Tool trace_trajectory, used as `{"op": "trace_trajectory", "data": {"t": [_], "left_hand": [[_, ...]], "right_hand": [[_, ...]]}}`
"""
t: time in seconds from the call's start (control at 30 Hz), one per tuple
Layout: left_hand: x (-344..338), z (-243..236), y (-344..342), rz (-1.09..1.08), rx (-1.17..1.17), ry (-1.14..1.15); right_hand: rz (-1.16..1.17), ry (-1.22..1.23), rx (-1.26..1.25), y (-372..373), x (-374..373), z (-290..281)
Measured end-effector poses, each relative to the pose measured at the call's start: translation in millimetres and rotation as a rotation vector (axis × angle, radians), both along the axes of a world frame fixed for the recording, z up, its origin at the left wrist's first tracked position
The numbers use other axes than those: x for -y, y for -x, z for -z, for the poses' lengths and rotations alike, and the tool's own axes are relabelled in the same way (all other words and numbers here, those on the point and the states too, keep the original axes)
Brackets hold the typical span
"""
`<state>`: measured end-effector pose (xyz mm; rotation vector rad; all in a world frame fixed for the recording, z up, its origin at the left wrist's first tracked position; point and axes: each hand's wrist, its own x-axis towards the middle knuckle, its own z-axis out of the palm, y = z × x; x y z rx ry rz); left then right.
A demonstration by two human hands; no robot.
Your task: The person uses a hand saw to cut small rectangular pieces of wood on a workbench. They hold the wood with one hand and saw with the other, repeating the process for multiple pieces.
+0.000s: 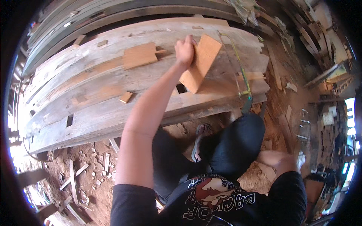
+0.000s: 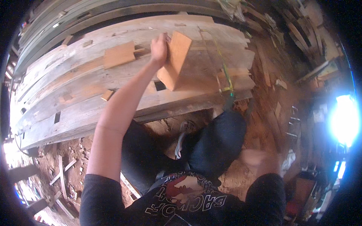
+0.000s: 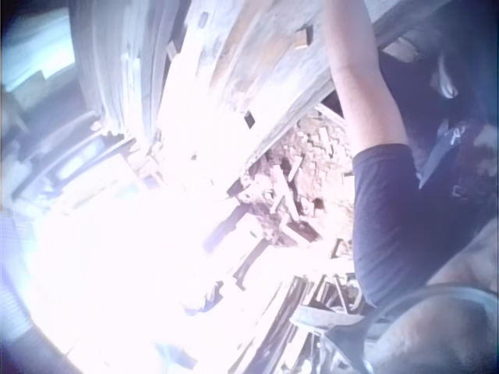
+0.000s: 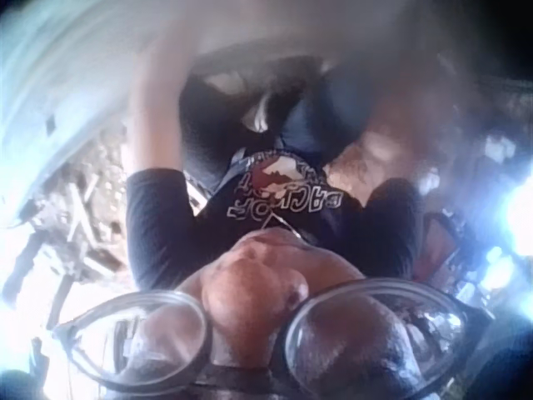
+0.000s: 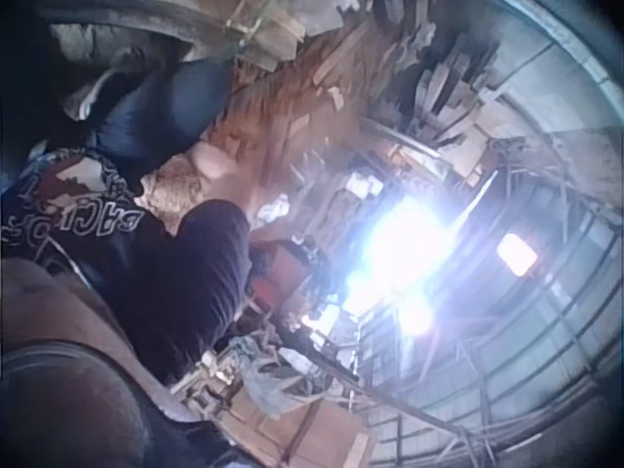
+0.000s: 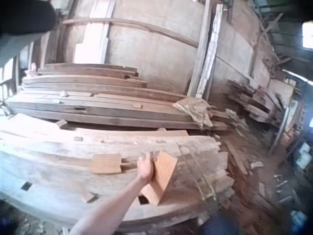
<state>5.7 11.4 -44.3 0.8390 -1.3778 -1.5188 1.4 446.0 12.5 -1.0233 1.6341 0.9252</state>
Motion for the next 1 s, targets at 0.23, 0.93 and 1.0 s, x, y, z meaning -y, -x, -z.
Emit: {"op": "trace_trajectory", "data": {"t": [0.23,0.93,1.0], "left_hand": [[24.3,35.3,21.1,0.116,0.019,-0.04],[42.0,28.4,-5.0,0.007,-0.133,-0.252],[38.4,26.0,-8.9,-0.021,-0.138,-0.222]], "right_hand": [[0.262,-0.278,0.461,17.1,-7.9,-13.0],[0.913,0.535,2.16,116.4,242.7,-32.5],[1.011,0.982,1.727,136.1,266.4,-74.3]]}}
